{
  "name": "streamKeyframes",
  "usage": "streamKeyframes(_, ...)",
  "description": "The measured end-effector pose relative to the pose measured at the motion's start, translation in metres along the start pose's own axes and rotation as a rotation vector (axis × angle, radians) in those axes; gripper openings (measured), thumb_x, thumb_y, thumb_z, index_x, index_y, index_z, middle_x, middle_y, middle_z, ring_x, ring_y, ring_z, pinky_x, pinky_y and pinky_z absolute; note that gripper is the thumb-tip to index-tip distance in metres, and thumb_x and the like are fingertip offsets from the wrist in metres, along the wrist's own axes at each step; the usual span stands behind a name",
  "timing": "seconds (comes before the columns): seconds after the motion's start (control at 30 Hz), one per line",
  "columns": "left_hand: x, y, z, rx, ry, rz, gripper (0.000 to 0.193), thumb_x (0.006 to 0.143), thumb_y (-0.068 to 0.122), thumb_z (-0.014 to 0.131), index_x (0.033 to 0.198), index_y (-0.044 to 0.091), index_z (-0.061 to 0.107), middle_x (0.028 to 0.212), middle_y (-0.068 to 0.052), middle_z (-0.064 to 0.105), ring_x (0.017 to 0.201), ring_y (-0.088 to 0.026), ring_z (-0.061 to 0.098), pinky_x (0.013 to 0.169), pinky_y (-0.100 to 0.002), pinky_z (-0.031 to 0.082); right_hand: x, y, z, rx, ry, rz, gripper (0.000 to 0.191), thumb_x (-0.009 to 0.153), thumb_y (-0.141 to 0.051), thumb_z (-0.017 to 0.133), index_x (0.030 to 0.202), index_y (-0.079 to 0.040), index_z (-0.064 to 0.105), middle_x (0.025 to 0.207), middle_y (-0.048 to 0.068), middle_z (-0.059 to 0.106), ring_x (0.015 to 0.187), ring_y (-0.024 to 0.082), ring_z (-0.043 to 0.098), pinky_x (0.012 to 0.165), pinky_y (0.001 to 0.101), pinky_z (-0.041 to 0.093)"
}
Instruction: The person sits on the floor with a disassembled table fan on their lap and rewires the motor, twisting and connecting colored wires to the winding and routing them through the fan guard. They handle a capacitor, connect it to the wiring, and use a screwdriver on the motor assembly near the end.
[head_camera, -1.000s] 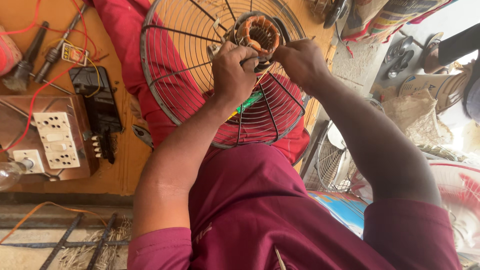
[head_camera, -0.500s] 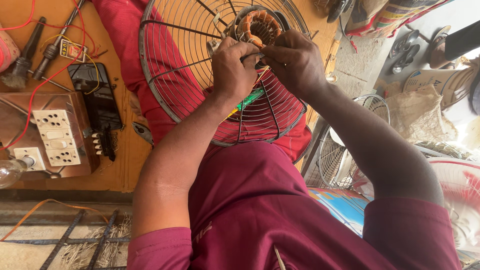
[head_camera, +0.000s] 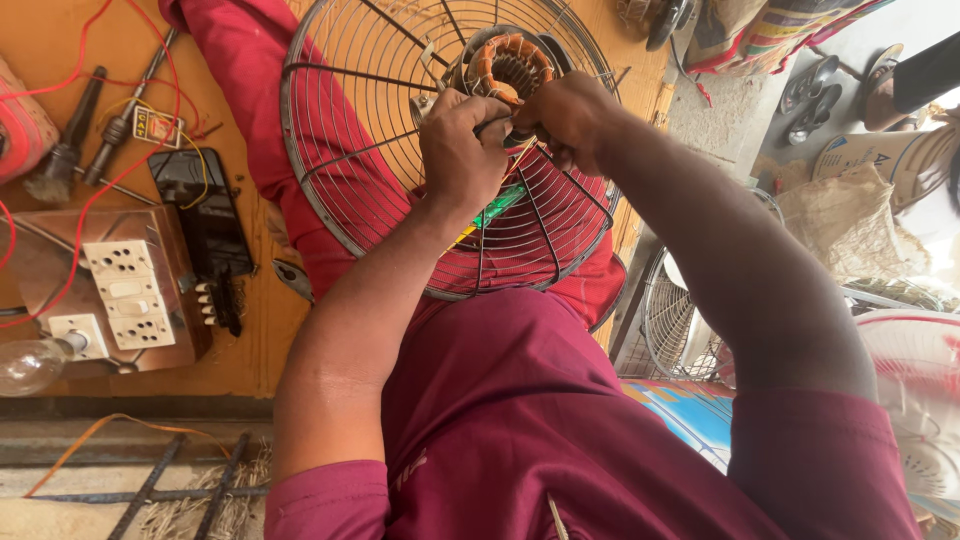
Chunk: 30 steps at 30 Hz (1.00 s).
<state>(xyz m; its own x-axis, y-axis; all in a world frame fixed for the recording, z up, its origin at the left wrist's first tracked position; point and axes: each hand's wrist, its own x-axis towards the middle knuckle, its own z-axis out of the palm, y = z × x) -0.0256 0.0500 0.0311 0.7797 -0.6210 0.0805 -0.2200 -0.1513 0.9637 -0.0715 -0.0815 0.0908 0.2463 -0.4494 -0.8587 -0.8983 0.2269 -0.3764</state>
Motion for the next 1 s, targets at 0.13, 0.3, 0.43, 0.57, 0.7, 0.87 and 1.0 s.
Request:
streamKeyframes(0.13, -0.001, -0.003, 0.0, 0.009, -0.005, -0.025, 0.01, 0.082, 0.0, 0.079, 0.091, 0.003, 0.078, 0.087, -0.011, 0.069, 0.08, -0.023, 0.07, 0.073, -0.035, 0.057, -0.008, 0.008, -0.01, -0.162, 0.0, -0.141, 0.022, 0.09, -0.02, 0.07, 0.094, 0.0, 0.077, 0.068, 0.008, 0.057, 0.053, 0.02, 0.056, 0.047, 0.0366, 0.045)
streamKeyframes(0.3, -0.001, -0.008, 0.001, 0.003, -0.019, -0.026, 0.009, 0.083, 0.0, 0.079, 0.092, 0.003, 0.078, 0.089, -0.01, 0.069, 0.08, -0.021, 0.071, 0.072, -0.034, 0.057, -0.003, 0.041, -0.016, -0.542, 0.378, -1.168, 0.019, 0.086, 0.0, 0.073, 0.104, -0.002, 0.078, 0.099, 0.014, 0.069, 0.077, 0.024, 0.071, 0.072, 0.0364, 0.06)
streamKeyframes(0.43, -0.001, -0.008, 0.002, -0.008, -0.018, -0.021, 0.009, 0.084, 0.0, 0.079, 0.093, 0.003, 0.078, 0.09, -0.01, 0.069, 0.08, -0.02, 0.071, 0.07, -0.033, 0.058, 0.006, 0.059, -0.017, -0.581, 0.311, -1.32, 0.028, 0.087, 0.002, 0.079, 0.115, -0.005, 0.078, 0.108, 0.014, 0.067, 0.095, 0.028, 0.07, 0.082, 0.0386, 0.058)
streamKeyframes(0.57, -0.001, -0.008, 0.002, -0.005, -0.021, -0.012, 0.01, 0.084, -0.001, 0.078, 0.093, 0.002, 0.078, 0.089, -0.01, 0.068, 0.079, -0.02, 0.071, 0.07, -0.032, 0.058, 0.007, 0.061, -0.016, -0.585, 0.313, -1.338, 0.028, 0.086, -0.003, 0.086, 0.113, -0.005, 0.079, 0.103, 0.012, 0.065, 0.093, 0.027, 0.069, 0.079, 0.0392, 0.056)
streamKeyframes(0.7, -0.001, -0.008, 0.002, -0.011, -0.02, 0.009, 0.009, 0.085, 0.0, 0.079, 0.093, 0.003, 0.077, 0.089, -0.009, 0.068, 0.079, -0.018, 0.071, 0.069, -0.031, 0.058, 0.003, 0.056, -0.012, -0.597, 0.361, -1.358, 0.022, 0.087, -0.005, 0.087, 0.108, -0.006, 0.08, 0.098, 0.009, 0.065, 0.09, 0.027, 0.068, 0.078, 0.0394, 0.056)
streamKeyframes(0.87, 0.0, -0.007, 0.0, -0.01, -0.044, -0.012, 0.007, 0.087, 0.001, 0.079, 0.093, 0.002, 0.077, 0.089, -0.009, 0.066, 0.078, -0.018, 0.07, 0.066, -0.03, 0.058, 0.001, 0.05, -0.005, -0.556, 0.356, -1.24, 0.011, 0.092, -0.008, 0.084, 0.102, -0.007, 0.08, 0.091, 0.01, 0.068, 0.083, 0.026, 0.069, 0.075, 0.0387, 0.055)
streamKeyframes(1.0, 0.0, -0.005, 0.0, -0.005, -0.037, -0.01, 0.009, 0.085, 0.001, 0.079, 0.094, 0.002, 0.077, 0.09, -0.009, 0.066, 0.079, -0.019, 0.069, 0.068, -0.031, 0.057, 0.003, 0.031, 0.0, -0.5, 0.253, -0.859, 0.012, 0.095, -0.019, 0.079, 0.093, -0.006, 0.08, 0.084, 0.006, 0.074, 0.077, 0.017, 0.071, 0.072, 0.0336, 0.053)
